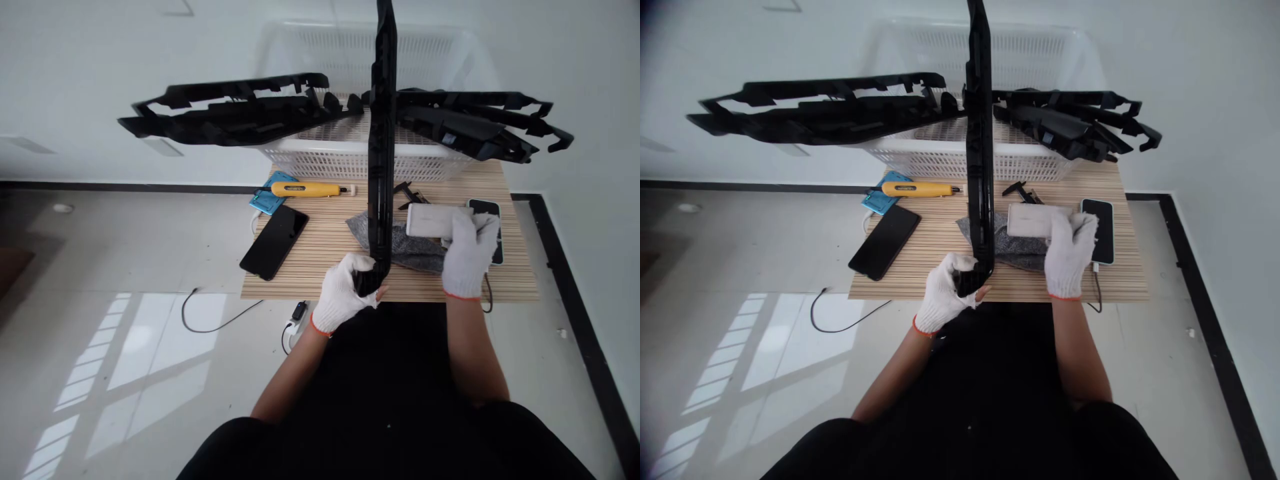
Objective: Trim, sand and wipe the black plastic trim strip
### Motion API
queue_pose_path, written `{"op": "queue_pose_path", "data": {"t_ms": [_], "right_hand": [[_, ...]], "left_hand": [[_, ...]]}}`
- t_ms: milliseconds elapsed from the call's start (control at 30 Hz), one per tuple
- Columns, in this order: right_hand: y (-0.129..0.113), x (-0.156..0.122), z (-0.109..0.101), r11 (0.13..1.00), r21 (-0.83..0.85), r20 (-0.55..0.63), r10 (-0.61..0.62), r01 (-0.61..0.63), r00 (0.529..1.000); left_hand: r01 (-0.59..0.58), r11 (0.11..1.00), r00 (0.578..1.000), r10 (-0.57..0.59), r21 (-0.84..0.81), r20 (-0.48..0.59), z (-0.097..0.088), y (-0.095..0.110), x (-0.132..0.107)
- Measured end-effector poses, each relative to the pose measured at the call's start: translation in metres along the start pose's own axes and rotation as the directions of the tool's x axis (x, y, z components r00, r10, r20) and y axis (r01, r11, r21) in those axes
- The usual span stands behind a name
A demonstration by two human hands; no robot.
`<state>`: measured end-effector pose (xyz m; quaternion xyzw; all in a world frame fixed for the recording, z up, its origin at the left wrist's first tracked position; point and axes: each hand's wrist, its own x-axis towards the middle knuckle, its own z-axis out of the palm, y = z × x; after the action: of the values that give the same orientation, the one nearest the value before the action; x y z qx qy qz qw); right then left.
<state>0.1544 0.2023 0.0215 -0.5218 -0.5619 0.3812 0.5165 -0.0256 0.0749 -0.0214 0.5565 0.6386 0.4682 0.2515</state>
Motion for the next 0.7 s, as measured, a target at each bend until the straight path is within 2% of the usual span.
{"op": "queue_pose_path", "data": {"t_ms": [67, 133, 200, 233, 267, 300, 333, 367, 433, 467, 500, 567, 600, 633, 667, 700], "right_hand": [[-0.004, 0.000, -0.002, 0.994, 0.085, 0.062, 0.071, -0.076, 0.996], [-0.009, -0.005, -0.006, 0.989, 0.111, 0.289, 0.066, -0.102, 0.955], [-0.013, -0.009, -0.011, 0.998, 0.054, 0.533, -0.008, -0.025, 0.846], [-0.013, -0.011, -0.013, 0.999, 0.008, 0.615, -0.033, 0.036, 0.788], [-0.013, -0.011, -0.017, 0.995, -0.036, 0.662, -0.049, 0.097, 0.748], [-0.012, -0.011, -0.019, 0.987, -0.066, 0.679, -0.064, 0.147, 0.732], [-0.010, -0.010, -0.022, 0.981, -0.079, 0.666, -0.080, 0.177, 0.741], [-0.008, -0.009, -0.024, 0.980, -0.072, 0.631, -0.097, 0.183, 0.770], [-0.005, -0.005, -0.026, 0.994, -0.001, 0.537, -0.093, 0.110, 0.838], [-0.004, -0.003, -0.025, 0.998, 0.028, 0.527, -0.056, 0.049, 0.848], [-0.003, -0.001, -0.024, 1.000, 0.016, 0.559, -0.005, -0.005, 0.829], [-0.002, 0.003, -0.018, 0.995, -0.097, 0.612, 0.084, -0.030, 0.787], [-0.001, 0.005, -0.014, 0.988, -0.149, 0.578, 0.114, -0.032, 0.808], [0.000, 0.006, -0.010, 0.986, -0.159, 0.494, 0.130, -0.058, 0.860], [0.001, 0.006, -0.007, 0.988, -0.116, 0.381, 0.142, -0.105, 0.913], [0.002, 0.006, -0.004, 0.988, -0.040, 0.287, 0.157, -0.151, 0.945]], "left_hand": [[-0.004, 1.000, 1.000, 0.004, -0.011, -0.009, 0.000, -0.001, 0.000], [0.013, 1.000, 1.000, -0.013, 0.010, -0.017, 0.000, -0.002, 0.000], [0.043, 0.998, 0.999, -0.042, 0.048, -0.011, -0.001, -0.003, 0.000], [0.056, 0.996, 0.998, -0.056, 0.072, -0.013, -0.001, -0.002, 0.001], [0.070, 0.993, 0.998, -0.069, 0.094, -0.016, -0.002, -0.002, 0.001], [0.080, 0.991, 0.997, -0.078, 0.109, -0.021, -0.002, -0.001, 0.002], [0.085, 0.990, 0.996, -0.082, 0.112, -0.023, -0.003, 0.000, 0.002], [0.085, 0.991, 0.996, -0.084, 0.102, -0.021, -0.003, 0.001, 0.002], [0.063, 0.996, 0.998, -0.062, 0.058, -0.019, -0.003, 0.001, 0.001], [0.053, 0.998, 0.998, -0.052, 0.040, -0.019, -0.003, 0.001, 0.001], [0.047, 0.998, 0.999, -0.046, 0.030, -0.016, -0.002, 0.000, 0.000], [0.044, 0.999, 0.999, -0.044, 0.030, -0.016, -0.002, -0.001, -0.001], [0.041, 0.999, 0.999, -0.040, 0.027, -0.017, -0.001, -0.001, -0.001], [0.039, 0.999, 0.999, -0.038, 0.018, -0.016, -0.001, -0.001, -0.001], [0.031, 1.000, 0.999, -0.030, 0.004, -0.016, -0.001, -0.001, -0.001], [0.023, 1.000, 1.000, -0.023, -0.010, -0.017, -0.001, -0.001, -0.001]]}}
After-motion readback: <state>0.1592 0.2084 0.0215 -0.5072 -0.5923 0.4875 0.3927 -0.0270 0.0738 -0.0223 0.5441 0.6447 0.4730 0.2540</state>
